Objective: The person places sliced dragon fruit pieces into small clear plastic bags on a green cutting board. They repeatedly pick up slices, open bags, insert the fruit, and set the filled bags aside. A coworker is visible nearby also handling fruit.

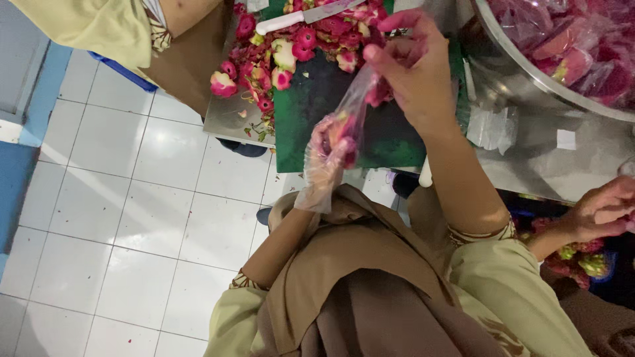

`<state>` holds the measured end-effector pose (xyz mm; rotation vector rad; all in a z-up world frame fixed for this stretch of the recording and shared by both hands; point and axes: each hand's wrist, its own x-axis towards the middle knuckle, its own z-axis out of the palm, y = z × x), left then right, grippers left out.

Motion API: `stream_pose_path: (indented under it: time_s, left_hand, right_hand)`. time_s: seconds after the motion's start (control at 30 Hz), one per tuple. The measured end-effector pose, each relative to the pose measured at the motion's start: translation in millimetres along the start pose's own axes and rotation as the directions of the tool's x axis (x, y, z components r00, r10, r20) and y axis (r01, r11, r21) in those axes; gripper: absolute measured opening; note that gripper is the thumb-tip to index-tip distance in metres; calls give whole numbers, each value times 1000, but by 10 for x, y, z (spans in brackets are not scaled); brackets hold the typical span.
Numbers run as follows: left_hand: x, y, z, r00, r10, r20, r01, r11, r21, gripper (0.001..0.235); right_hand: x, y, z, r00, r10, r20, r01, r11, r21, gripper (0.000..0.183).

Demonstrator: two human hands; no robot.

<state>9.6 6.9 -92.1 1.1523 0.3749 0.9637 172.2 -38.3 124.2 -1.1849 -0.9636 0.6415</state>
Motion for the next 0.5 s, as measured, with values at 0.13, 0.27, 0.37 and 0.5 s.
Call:
stream_pose_path:
  time_s: [0.13, 0.27, 0.37, 0.5]
  left_hand:
    - [49, 152, -34, 988, -140, -71, 134, 987, -83, 40]
    - [111, 415, 28, 904, -410, -121, 401, 911, -93, 47]
    - [119, 560, 78, 910, -404, -94, 400, 915, -57, 48]
    - [63, 647, 109, 949, -309, -64, 302, 948, -103, 48]
  right_hand:
    - [46, 140, -74, 962, -268, -43, 252, 941, -226, 39]
    - [-141, 141, -38, 846, -533, -28, 424, 703, -572, 49]
    - [-265, 204, 73, 894, -448, 0, 367, 733, -573, 69]
    - [-242, 415, 89, 999, 44, -30, -53, 873, -486, 77]
